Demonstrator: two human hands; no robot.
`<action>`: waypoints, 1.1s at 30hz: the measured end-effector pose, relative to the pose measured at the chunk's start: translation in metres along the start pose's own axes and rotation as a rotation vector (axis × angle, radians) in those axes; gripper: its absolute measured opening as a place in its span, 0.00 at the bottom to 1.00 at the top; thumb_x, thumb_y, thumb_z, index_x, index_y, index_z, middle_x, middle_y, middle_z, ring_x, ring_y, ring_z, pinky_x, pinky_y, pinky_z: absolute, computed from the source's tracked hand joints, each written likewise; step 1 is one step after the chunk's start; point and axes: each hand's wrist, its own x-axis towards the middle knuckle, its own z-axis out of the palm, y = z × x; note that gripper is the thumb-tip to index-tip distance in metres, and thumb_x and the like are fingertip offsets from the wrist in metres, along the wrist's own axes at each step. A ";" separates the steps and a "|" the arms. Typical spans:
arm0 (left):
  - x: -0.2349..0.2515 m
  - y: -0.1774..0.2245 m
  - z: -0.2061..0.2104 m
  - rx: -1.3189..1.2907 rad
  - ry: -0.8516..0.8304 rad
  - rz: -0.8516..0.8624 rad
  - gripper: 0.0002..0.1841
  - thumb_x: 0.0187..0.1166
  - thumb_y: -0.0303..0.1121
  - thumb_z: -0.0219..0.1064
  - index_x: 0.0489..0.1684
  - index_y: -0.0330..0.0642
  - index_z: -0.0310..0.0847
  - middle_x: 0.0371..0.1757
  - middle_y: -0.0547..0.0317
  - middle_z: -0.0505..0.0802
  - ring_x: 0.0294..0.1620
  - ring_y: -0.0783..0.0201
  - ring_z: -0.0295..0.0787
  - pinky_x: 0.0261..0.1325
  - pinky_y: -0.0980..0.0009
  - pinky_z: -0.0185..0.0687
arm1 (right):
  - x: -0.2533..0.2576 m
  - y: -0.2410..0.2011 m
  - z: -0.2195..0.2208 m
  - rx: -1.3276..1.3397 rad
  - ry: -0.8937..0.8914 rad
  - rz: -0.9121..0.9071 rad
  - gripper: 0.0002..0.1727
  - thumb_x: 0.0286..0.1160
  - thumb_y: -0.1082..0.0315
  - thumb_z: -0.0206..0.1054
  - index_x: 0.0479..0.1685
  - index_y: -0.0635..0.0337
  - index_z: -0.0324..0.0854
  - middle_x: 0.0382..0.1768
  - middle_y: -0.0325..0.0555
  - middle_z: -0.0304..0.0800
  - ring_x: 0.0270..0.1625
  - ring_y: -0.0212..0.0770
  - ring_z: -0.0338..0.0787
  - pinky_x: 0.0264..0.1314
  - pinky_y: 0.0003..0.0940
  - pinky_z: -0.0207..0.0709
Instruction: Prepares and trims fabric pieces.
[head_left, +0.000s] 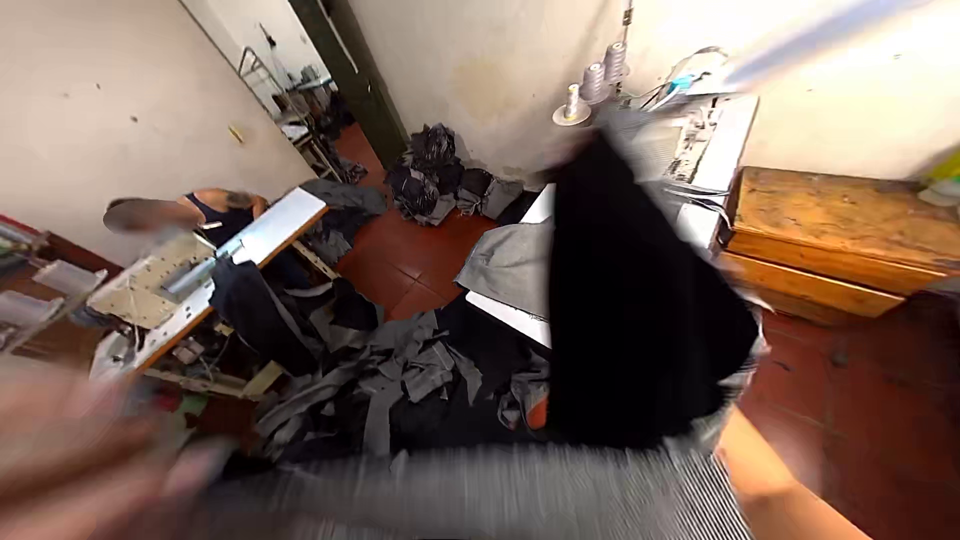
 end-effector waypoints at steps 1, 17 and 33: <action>0.023 -0.028 0.015 0.024 0.008 0.049 0.04 0.79 0.38 0.71 0.40 0.53 0.91 0.70 0.65 0.86 0.73 0.65 0.79 0.79 0.63 0.72 | -0.006 0.010 0.053 0.175 0.029 0.075 0.11 0.83 0.72 0.60 0.54 0.69 0.82 0.51 0.40 0.92 0.55 0.27 0.89 0.61 0.26 0.83; -0.026 -0.078 0.096 0.216 0.150 -0.375 0.08 0.72 0.35 0.72 0.34 0.40 0.92 0.46 0.56 0.95 0.48 0.66 0.93 0.53 0.61 0.89 | -0.074 -0.183 0.086 -0.333 -0.411 0.912 0.48 0.37 0.26 0.84 0.56 0.54 0.82 0.54 0.33 0.94 0.58 0.29 0.90 0.62 0.34 0.85; 0.016 -0.125 0.045 0.070 -0.037 -0.065 0.21 0.71 0.53 0.74 0.31 0.40 0.90 0.34 0.64 0.91 0.37 0.78 0.86 0.46 0.73 0.83 | 0.037 -0.126 0.096 -0.770 -0.433 0.433 0.20 0.56 0.66 0.84 0.43 0.66 0.83 0.33 0.46 0.89 0.35 0.38 0.89 0.39 0.39 0.82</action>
